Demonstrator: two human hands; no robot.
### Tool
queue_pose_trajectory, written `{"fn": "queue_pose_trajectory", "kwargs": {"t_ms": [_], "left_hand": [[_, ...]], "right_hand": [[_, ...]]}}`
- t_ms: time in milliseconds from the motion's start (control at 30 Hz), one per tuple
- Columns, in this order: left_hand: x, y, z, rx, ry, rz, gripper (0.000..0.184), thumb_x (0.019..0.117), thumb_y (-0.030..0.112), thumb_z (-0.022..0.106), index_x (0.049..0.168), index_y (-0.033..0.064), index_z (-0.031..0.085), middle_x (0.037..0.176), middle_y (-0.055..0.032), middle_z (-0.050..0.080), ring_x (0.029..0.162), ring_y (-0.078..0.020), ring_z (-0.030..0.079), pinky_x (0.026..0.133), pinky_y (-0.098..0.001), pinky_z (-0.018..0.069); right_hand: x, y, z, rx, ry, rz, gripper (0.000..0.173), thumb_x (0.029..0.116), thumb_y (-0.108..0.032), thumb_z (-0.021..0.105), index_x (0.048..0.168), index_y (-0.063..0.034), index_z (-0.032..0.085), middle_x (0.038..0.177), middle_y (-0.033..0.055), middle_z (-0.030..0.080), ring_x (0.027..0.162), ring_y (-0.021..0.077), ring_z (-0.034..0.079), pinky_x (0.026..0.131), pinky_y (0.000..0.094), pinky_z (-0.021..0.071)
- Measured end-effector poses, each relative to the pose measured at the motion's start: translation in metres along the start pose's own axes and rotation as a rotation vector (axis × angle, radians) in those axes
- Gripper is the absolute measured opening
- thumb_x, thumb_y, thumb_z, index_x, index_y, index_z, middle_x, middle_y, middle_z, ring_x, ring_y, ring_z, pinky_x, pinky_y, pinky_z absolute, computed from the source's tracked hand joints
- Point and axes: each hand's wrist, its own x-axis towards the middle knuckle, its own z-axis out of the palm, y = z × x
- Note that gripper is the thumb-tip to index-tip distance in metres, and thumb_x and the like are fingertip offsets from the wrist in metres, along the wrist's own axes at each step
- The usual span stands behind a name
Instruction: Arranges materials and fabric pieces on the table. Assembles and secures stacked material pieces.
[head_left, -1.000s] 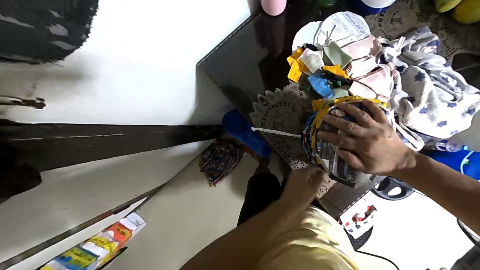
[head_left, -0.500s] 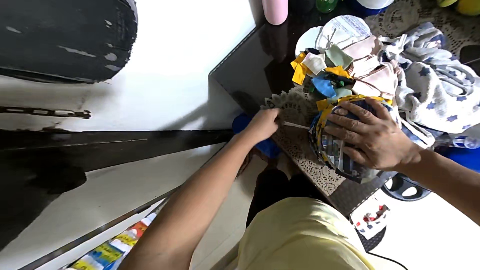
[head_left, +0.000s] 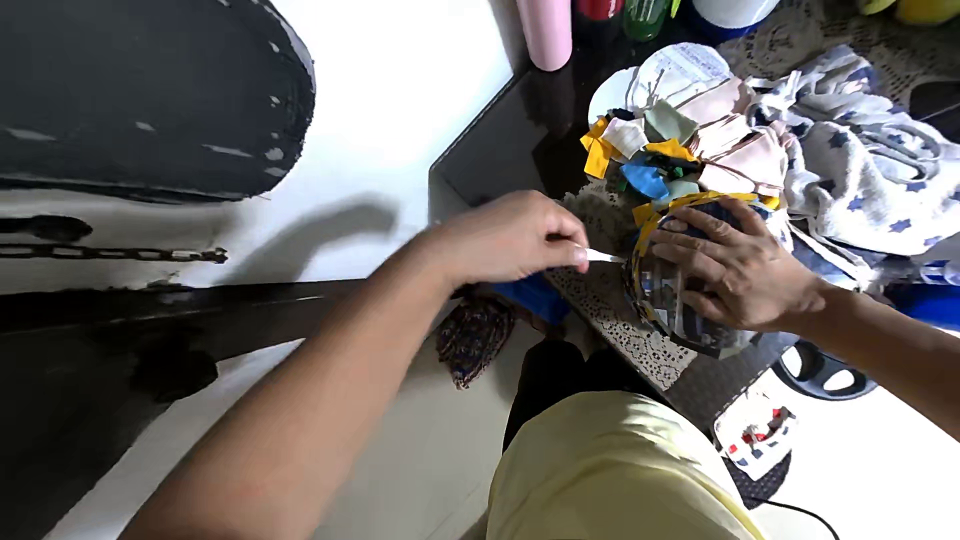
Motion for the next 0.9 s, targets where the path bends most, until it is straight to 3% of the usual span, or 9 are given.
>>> {"fn": "queue_pose_trajectory", "kwargs": {"t_ms": [100, 267, 400, 567, 700, 733, 800, 833, 900], "left_hand": [[0.017, 0.028, 0.023, 0.053, 0.012, 0.167, 0.019, 0.1002, 0.016, 0.059, 0.090, 0.0101, 0.075, 0.097, -0.0011, 0.068, 0.092, -0.0084, 0.063, 0.081, -0.0287, 0.0514], [0.031, 0.031, 0.053, -0.135, 0.079, 0.132, 0.024, 0.1052, 0.012, 0.048, 0.092, 0.0060, 0.067, 0.088, -0.0017, 0.065, 0.079, -0.0069, 0.060, 0.070, -0.0252, 0.0500], [0.033, 0.026, 0.070, -0.326, 0.106, 0.059, 0.028, 0.1077, 0.014, 0.039, 0.095, 0.0067, 0.064, 0.098, -0.0030, 0.068, 0.093, -0.0100, 0.065, 0.085, -0.0308, 0.0534], [0.023, 0.042, 0.063, -0.105, 0.141, 0.106, 0.026, 0.1063, 0.017, 0.043, 0.092, 0.0116, 0.063, 0.091, 0.0021, 0.070, 0.085, -0.0040, 0.065, 0.073, -0.0245, 0.0533], [0.028, 0.063, 0.073, -0.052, 0.149, 0.132, 0.023, 0.1058, 0.018, 0.048, 0.093, 0.0090, 0.065, 0.077, 0.0011, 0.058, 0.068, -0.0062, 0.054, 0.060, -0.0246, 0.0454], [0.031, 0.067, 0.079, -0.045, 0.161, 0.148, 0.022, 0.1055, 0.017, 0.049, 0.093, 0.0079, 0.065, 0.077, 0.0001, 0.057, 0.068, -0.0077, 0.055, 0.060, -0.0260, 0.0463], [0.037, 0.070, 0.094, -0.029, 0.209, 0.218, 0.022, 0.1042, 0.014, 0.050, 0.096, 0.0046, 0.068, 0.086, -0.0041, 0.063, 0.082, -0.0129, 0.061, 0.076, -0.0316, 0.0522], [0.040, 0.070, 0.103, -0.019, 0.255, 0.277, 0.022, 0.1030, 0.012, 0.050, 0.095, 0.0029, 0.069, 0.088, -0.0062, 0.065, 0.090, -0.0164, 0.063, 0.085, -0.0352, 0.0514], [0.047, 0.065, 0.121, 0.002, 0.372, 0.370, 0.023, 0.1011, 0.010, 0.050, 0.092, 0.0021, 0.069, 0.087, -0.0076, 0.066, 0.093, -0.0192, 0.064, 0.091, -0.0381, 0.0490]], "right_hand": [[-0.001, -0.002, 0.000, 0.002, 0.016, 0.003, 0.048, 0.0968, -0.042, 0.047, 0.123, -0.0081, 0.069, 0.141, 0.0102, 0.063, 0.140, 0.0373, 0.049, 0.113, 0.0675, 0.0289], [0.000, -0.007, 0.001, 0.002, 0.017, 0.000, 0.042, 0.0955, -0.039, 0.049, 0.117, -0.0123, 0.073, 0.140, 0.0094, 0.064, 0.140, 0.0404, 0.048, 0.113, 0.0702, 0.0276], [0.004, -0.010, 0.000, 0.012, 0.018, 0.035, 0.038, 0.0909, -0.040, 0.055, 0.110, -0.0150, 0.076, 0.143, 0.0131, 0.060, 0.140, 0.0465, 0.045, 0.111, 0.0743, 0.0265], [0.009, -0.010, 0.000, 0.031, 0.010, 0.026, 0.035, 0.0876, -0.040, 0.058, 0.101, -0.0141, 0.077, 0.130, 0.0132, 0.067, 0.135, 0.0467, 0.049, 0.110, 0.0767, 0.0243], [0.010, -0.009, 0.002, 0.029, 0.001, 0.033, 0.041, 0.0896, -0.041, 0.054, 0.107, -0.0114, 0.076, 0.122, 0.0093, 0.071, 0.136, 0.0438, 0.049, 0.113, 0.0751, 0.0210], [0.008, -0.008, 0.001, 0.027, -0.006, 0.038, 0.044, 0.0904, -0.043, 0.053, 0.111, -0.0105, 0.076, 0.122, 0.0092, 0.071, 0.136, 0.0432, 0.049, 0.113, 0.0746, 0.0201], [0.006, -0.007, 0.003, 0.025, 0.003, 0.042, 0.050, 0.0908, -0.046, 0.051, 0.114, -0.0085, 0.075, 0.120, 0.0100, 0.073, 0.135, 0.0423, 0.051, 0.114, 0.0747, 0.0191], [0.004, -0.006, 0.004, 0.028, 0.028, 0.038, 0.051, 0.0903, -0.047, 0.051, 0.112, -0.0076, 0.075, 0.116, 0.0104, 0.073, 0.133, 0.0420, 0.053, 0.113, 0.0749, 0.0199], [0.003, -0.007, 0.002, 0.037, 0.046, 0.057, 0.052, 0.0903, -0.046, 0.052, 0.119, -0.0069, 0.071, 0.120, 0.0099, 0.072, 0.135, 0.0398, 0.052, 0.113, 0.0737, 0.0210]]}}
